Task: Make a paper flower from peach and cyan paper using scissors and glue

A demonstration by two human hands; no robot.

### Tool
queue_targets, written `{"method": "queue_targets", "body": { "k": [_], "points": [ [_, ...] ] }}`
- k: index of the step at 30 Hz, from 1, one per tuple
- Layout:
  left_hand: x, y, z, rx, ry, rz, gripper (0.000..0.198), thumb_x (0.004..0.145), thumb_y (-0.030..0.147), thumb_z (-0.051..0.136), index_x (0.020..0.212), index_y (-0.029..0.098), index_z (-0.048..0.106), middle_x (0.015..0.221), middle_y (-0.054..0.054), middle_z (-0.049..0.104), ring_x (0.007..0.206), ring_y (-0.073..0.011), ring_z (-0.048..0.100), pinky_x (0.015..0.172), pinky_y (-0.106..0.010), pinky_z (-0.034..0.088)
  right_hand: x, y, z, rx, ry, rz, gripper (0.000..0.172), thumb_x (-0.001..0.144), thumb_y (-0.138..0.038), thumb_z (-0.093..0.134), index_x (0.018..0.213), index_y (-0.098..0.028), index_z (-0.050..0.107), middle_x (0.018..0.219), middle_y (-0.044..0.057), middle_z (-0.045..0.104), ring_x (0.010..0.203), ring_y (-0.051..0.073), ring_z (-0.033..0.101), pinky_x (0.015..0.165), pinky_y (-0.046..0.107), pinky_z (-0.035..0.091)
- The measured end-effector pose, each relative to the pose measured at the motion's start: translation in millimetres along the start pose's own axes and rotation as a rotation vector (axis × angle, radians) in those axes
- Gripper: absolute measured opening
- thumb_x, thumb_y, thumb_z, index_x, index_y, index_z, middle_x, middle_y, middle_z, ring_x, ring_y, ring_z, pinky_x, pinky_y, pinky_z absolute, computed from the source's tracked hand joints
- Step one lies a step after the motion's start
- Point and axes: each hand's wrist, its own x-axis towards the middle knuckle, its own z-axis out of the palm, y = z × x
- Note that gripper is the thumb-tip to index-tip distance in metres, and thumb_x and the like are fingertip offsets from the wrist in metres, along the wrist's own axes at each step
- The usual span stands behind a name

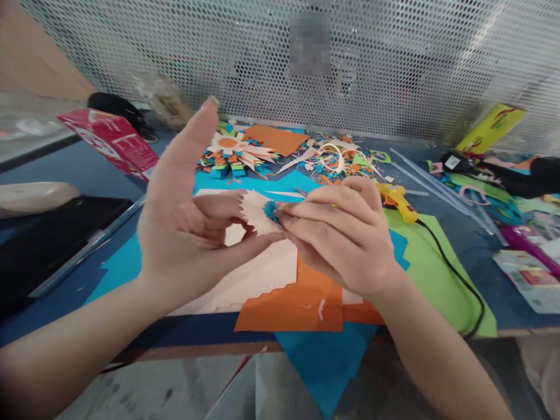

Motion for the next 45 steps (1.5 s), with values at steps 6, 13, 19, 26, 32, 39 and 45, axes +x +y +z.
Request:
{"method": "queue_targets", "body": {
  "k": [6,13,19,26,32,39,45],
  "points": [
    [1.3,0.8,-0.1,-0.114,-0.036,-0.066,0.088,0.069,0.019,0.068,0.138,0.034,0.015,0.101,0.000,0.065,0.065,-0.0090,0.063,0.065,-0.025,0.055,1.8,-0.5,4.1,0.111,0.015,0.067,0.011,0.079,-0.015,0.056,0.078,-0.025,0.059,0.078,-0.001,0.070,0.076,0.017,0.064,0.071,0.035,0.048],
    [1.5,2.1,-1.9,-0.181,-0.084,-0.115,0.091,0.068,0.022,0.069,0.139,0.031,0.013,0.074,0.004,0.065,0.065,-0.0110,0.063,0.064,-0.026,0.055,2.4,-1.3,7.6,0.242,0.081,0.170,0.016,0.080,-0.014,0.053,0.077,-0.028,0.060,0.073,-0.001,0.069,0.074,0.018,0.064,0.066,0.036,0.052],
    [2.0,1.1,-3.1,-0.123,-0.053,-0.099,0.091,0.067,0.022,0.070,0.138,0.034,0.015,0.085,0.002,0.066,0.065,-0.0095,0.062,0.058,-0.021,0.053,2.9,1.5,5.6,0.247,0.073,0.102,0.010,0.073,-0.017,0.063,0.079,-0.025,0.061,0.080,0.000,0.071,0.075,0.018,0.064,0.067,0.035,0.052],
    [-0.1,-3.2,-5.2,-0.047,-0.074,-0.070,0.089,0.069,0.021,0.068,0.137,0.041,0.014,0.125,-0.005,0.051,0.078,-0.0118,0.063,0.063,-0.023,0.054,1.2,2.5,4.7,0.179,0.040,0.063,0.009,0.073,-0.015,0.062,0.077,-0.023,0.060,0.079,0.001,0.071,0.075,0.018,0.063,0.067,0.036,0.050],
    [1.3,-2.1,-4.8,-0.056,-0.105,-0.031,0.089,0.069,0.020,0.068,0.136,0.043,0.014,0.136,-0.005,0.041,0.069,-0.0094,0.061,0.059,-0.024,0.054,2.7,1.1,3.1,0.169,0.004,0.095,0.011,0.078,-0.017,0.056,0.072,-0.027,0.058,0.076,-0.003,0.070,0.075,0.016,0.063,0.069,0.034,0.050],
    [2.4,-0.2,-6.1,-0.068,-0.138,-0.019,0.089,0.070,0.018,0.066,0.137,0.043,0.013,0.138,-0.005,0.039,0.065,-0.0078,0.059,0.056,-0.024,0.053,0.5,3.1,4.6,0.239,-0.007,0.152,0.013,0.081,-0.022,0.054,0.071,-0.027,0.059,0.076,-0.003,0.070,0.074,0.016,0.063,0.068,0.035,0.051],
    [3.4,0.7,-6.8,-0.072,-0.171,-0.009,0.089,0.071,0.019,0.066,0.138,0.041,0.012,0.137,-0.006,0.040,0.066,-0.0083,0.059,0.056,-0.024,0.053,0.5,4.4,5.0,0.343,0.013,0.133,0.012,0.079,-0.016,0.056,0.072,-0.025,0.059,0.077,-0.002,0.070,0.072,0.014,0.064,0.069,0.033,0.052]
  ]
}}
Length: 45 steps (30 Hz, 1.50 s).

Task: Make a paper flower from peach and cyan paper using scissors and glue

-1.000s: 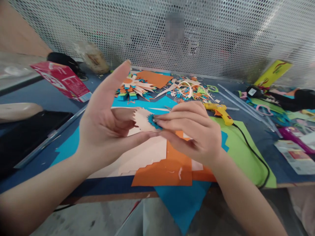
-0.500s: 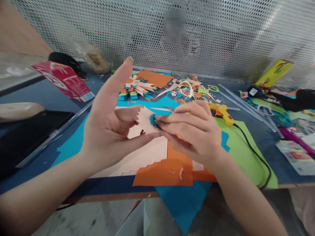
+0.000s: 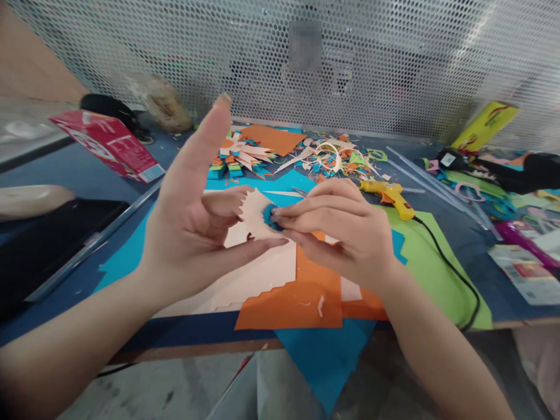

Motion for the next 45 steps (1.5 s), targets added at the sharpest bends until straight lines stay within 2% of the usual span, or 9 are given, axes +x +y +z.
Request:
{"method": "queue_targets", "body": {
  "k": [4,12,16,20,26,30,35,39,45],
  "points": [
    [1,-1,0.8,0.039,0.010,0.025,0.090,0.071,0.020,0.066,0.138,0.040,0.010,0.135,-0.006,0.043,0.063,-0.0075,0.058,0.055,-0.024,0.052,2,0,0,0.071,0.005,-0.016,0.012,0.077,-0.010,0.057,0.072,-0.021,0.058,0.077,0.000,0.071,0.071,0.013,0.064,0.069,0.032,0.052],
    [0,-6,-1.0,0.069,0.014,0.068,0.092,0.069,0.019,0.068,0.137,0.042,0.012,0.133,-0.006,0.045,0.062,-0.0074,0.057,0.059,-0.025,0.053,3,-2,2,0.033,-0.012,0.042,0.010,0.080,-0.020,0.055,0.073,-0.024,0.060,0.076,0.000,0.070,0.072,0.015,0.066,0.068,0.032,0.053],
    [1,-6,0.4,0.123,0.029,0.116,0.087,0.070,0.017,0.066,0.136,0.043,0.016,0.142,-0.005,0.033,0.058,-0.0051,0.054,0.060,-0.027,0.053,2,-1,3,0.046,-0.012,0.040,0.006,0.078,-0.021,0.059,0.073,-0.023,0.060,0.078,0.001,0.070,0.074,0.015,0.066,0.067,0.033,0.053],
    [2,-6,2.1,0.167,0.037,0.178,0.086,0.069,0.015,0.067,0.135,0.044,0.021,0.148,-0.004,0.018,0.056,-0.0025,0.053,0.063,-0.027,0.053,2,-2,1,0.064,-0.030,0.023,0.013,0.080,-0.015,0.054,0.072,-0.022,0.060,0.079,0.001,0.070,0.076,0.015,0.066,0.067,0.032,0.053],
    [-2,-10,0.3,0.162,0.027,0.123,0.086,0.072,0.024,0.066,0.138,0.040,0.013,0.134,-0.005,0.044,0.070,-0.0091,0.060,0.071,-0.030,0.052,2,0,-2,-0.036,-0.049,-0.029,0.012,0.081,-0.025,0.056,0.070,-0.024,0.059,0.076,0.000,0.070,0.073,0.014,0.064,0.071,0.032,0.052],
    [-2,-9,-0.1,0.162,0.026,0.118,0.087,0.070,0.020,0.067,0.136,0.042,0.016,0.136,-0.004,0.042,0.066,-0.0084,0.060,0.069,-0.029,0.053,1,1,-2,-0.073,-0.095,-0.023,0.013,0.083,-0.026,0.053,0.070,-0.024,0.057,0.078,0.000,0.069,0.074,0.014,0.063,0.070,0.032,0.051],
    [0,-8,1.0,0.173,-0.008,0.134,0.090,0.070,0.017,0.067,0.137,0.043,0.012,0.139,-0.005,0.038,0.067,-0.0088,0.059,0.067,-0.029,0.054,-1,0,0,-0.163,-0.052,-0.073,0.011,0.082,-0.021,0.053,0.072,-0.023,0.056,0.080,0.000,0.069,0.075,0.012,0.062,0.067,0.029,0.050],
    [1,-10,2.3,0.148,-0.012,0.133,0.091,0.071,0.018,0.066,0.138,0.041,0.009,0.132,-0.005,0.046,0.067,-0.0091,0.059,0.065,-0.029,0.054,-4,0,3,-0.290,0.013,-0.107,0.014,0.082,-0.023,0.053,0.068,-0.023,0.054,0.073,-0.003,0.068,0.069,0.012,0.061,0.063,0.028,0.047],
    [0,-10,3.0,0.100,-0.017,0.087,0.087,0.072,0.022,0.066,0.137,0.042,0.012,0.126,-0.004,0.052,0.069,-0.0107,0.061,0.063,-0.027,0.053,-5,-3,7,-0.249,0.005,-0.017,0.017,0.083,-0.022,0.049,0.067,-0.023,0.053,0.074,-0.002,0.067,0.068,0.011,0.060,0.062,0.027,0.046]
  ]
}}
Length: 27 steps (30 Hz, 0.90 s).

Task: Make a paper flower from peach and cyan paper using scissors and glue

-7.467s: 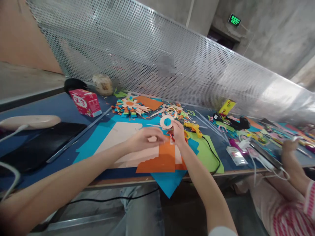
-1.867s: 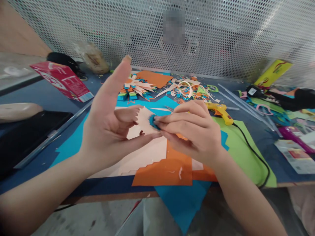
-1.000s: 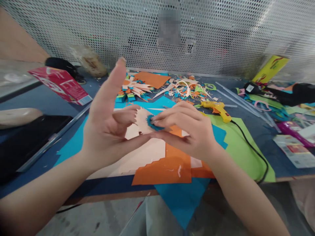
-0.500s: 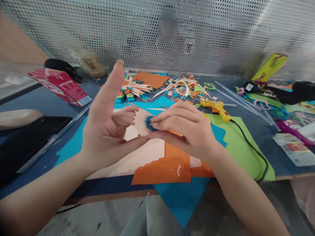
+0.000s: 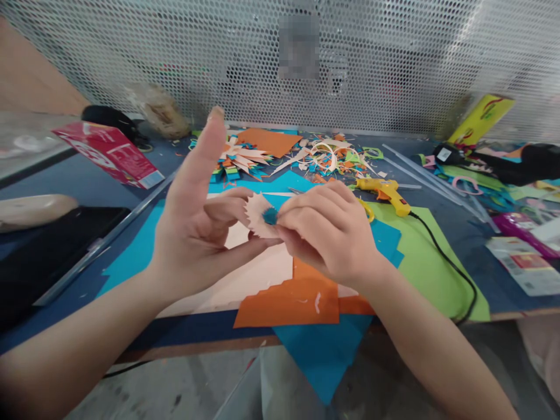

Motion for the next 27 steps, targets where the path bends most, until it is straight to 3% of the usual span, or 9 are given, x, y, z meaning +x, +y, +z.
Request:
{"method": "queue_targets", "body": {
  "k": [3,8,13,17,20,23,27],
  "points": [
    [-0.4,1.3,0.8,-0.031,-0.006,-0.030,0.088,0.072,0.021,0.065,0.138,0.041,0.011,0.123,-0.005,0.054,0.071,-0.0107,0.061,0.060,-0.025,0.052,0.7,-0.6,0.0,0.001,0.013,0.011,0.016,0.082,-0.019,0.049,0.067,-0.023,0.052,0.072,-0.003,0.066,0.067,0.010,0.060,0.063,0.026,0.046],
    [0.6,2.2,1.8,-0.090,0.026,-0.043,0.083,0.075,0.022,0.063,0.139,0.032,0.012,0.098,-0.003,0.065,0.075,-0.0119,0.062,0.058,-0.022,0.052,-0.5,0.7,-1.6,-0.015,0.014,-0.041,0.012,0.083,-0.019,0.049,0.073,-0.023,0.055,0.078,-0.001,0.068,0.071,0.012,0.061,0.067,0.027,0.047],
    [-0.1,1.9,0.8,-0.090,0.066,-0.070,0.073,0.079,0.022,0.058,0.138,0.032,0.017,0.104,-0.004,0.062,0.074,-0.0110,0.062,0.054,-0.019,0.053,-1.2,-2.3,-3.2,-0.009,-0.013,0.052,0.012,0.085,-0.021,0.046,0.079,-0.022,0.056,0.082,0.001,0.067,0.077,0.013,0.062,0.070,0.028,0.047],
    [-0.6,1.7,0.1,-0.025,0.057,-0.042,0.070,0.081,0.019,0.055,0.139,0.030,0.017,0.094,-0.002,0.064,0.073,-0.0098,0.062,0.055,-0.018,0.053,0.8,-3.8,-3.3,0.020,0.002,0.078,0.015,0.086,-0.023,0.044,0.076,-0.022,0.056,0.078,0.002,0.066,0.075,0.014,0.062,0.068,0.029,0.047],
    [-0.7,0.6,-0.1,0.062,0.061,0.060,0.068,0.080,0.019,0.056,0.137,0.033,0.021,0.113,-0.004,0.059,0.076,-0.0103,0.062,0.062,-0.023,0.055,1.6,-3.1,-2.2,0.013,-0.002,0.078,0.011,0.083,-0.025,0.049,0.074,-0.021,0.054,0.075,0.002,0.065,0.073,0.014,0.061,0.066,0.029,0.048],
    [-1.3,-1.3,-0.3,0.139,0.071,0.174,0.063,0.080,0.018,0.056,0.134,0.035,0.028,0.141,-0.006,0.035,0.090,-0.0144,0.062,0.071,-0.029,0.055,0.9,-2.6,-1.7,0.021,-0.009,0.094,0.007,0.081,-0.021,0.051,0.074,-0.022,0.053,0.074,0.000,0.065,0.073,0.014,0.061,0.065,0.029,0.048],
    [-2.4,-2.0,-1.1,0.211,0.054,0.237,0.049,0.080,0.014,0.055,0.124,0.032,0.043,0.146,-0.004,0.024,0.105,-0.0202,0.058,0.077,-0.032,0.055,0.4,-3.8,-2.8,0.058,-0.010,0.103,0.011,0.081,-0.016,0.050,0.072,-0.023,0.051,0.077,-0.001,0.065,0.073,0.012,0.060,0.066,0.028,0.048]
  ]
}}
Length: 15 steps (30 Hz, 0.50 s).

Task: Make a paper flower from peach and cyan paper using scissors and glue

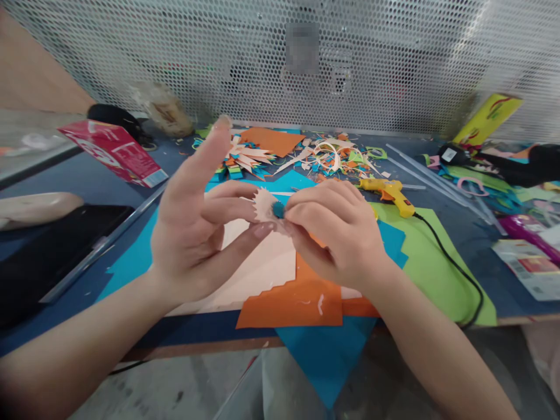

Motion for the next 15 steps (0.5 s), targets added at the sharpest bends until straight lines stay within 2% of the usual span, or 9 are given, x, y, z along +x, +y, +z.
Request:
{"method": "queue_targets", "body": {
  "k": [5,8,10,13,15],
  "points": [
    [0.7,1.9,-1.7,0.055,0.003,0.019,0.047,0.078,0.011,0.057,0.118,0.033,0.048,0.149,0.002,0.014,0.122,-0.0254,0.044,0.075,-0.032,0.057,1.2,-0.2,-1.3,0.044,0.022,-0.013,0.012,0.080,-0.015,0.051,0.073,-0.024,0.052,0.076,-0.002,0.066,0.072,0.012,0.061,0.066,0.028,0.049],
    [0.2,2.4,-2.8,0.084,0.016,0.059,0.050,0.076,0.009,0.058,0.120,0.030,0.047,0.149,0.006,0.009,0.135,-0.0271,0.017,0.080,-0.031,0.055,1.5,0.7,-1.4,0.061,0.038,-0.020,0.011,0.079,-0.015,0.052,0.075,-0.025,0.052,0.076,-0.002,0.066,0.072,0.013,0.061,0.066,0.028,0.049],
    [-0.9,1.9,-3.1,0.092,0.002,0.067,0.062,0.075,0.006,0.059,0.128,0.031,0.038,0.148,0.009,0.011,0.137,-0.0254,0.007,0.085,-0.031,0.053,1.5,1.0,-1.4,0.072,0.049,-0.022,0.011,0.079,-0.014,0.053,0.075,-0.025,0.053,0.076,-0.002,0.067,0.072,0.013,0.061,0.066,0.029,0.049],
    [-2.9,0.1,-1.8,0.095,0.014,0.053,0.079,0.074,0.007,0.061,0.137,0.032,0.021,0.149,0.006,0.009,0.135,-0.0254,0.017,0.087,-0.032,0.051,1.8,0.4,-0.9,0.097,0.056,-0.017,0.013,0.078,-0.013,0.053,0.075,-0.025,0.054,0.075,-0.002,0.067,0.071,0.013,0.061,0.065,0.029,0.048],
    [-3.4,-1.1,-0.3,0.080,0.040,0.051,0.079,0.073,0.009,0.062,0.137,0.032,0.022,0.150,0.002,0.006,0.129,-0.0248,0.034,0.087,-0.033,0.050,1.6,-0.3,-0.2,0.128,0.062,-0.004,0.012,0.077,-0.013,0.054,0.075,-0.025,0.055,0.075,-0.001,0.067,0.071,0.014,0.062,0.064,0.030,0.048]
  ]
}}
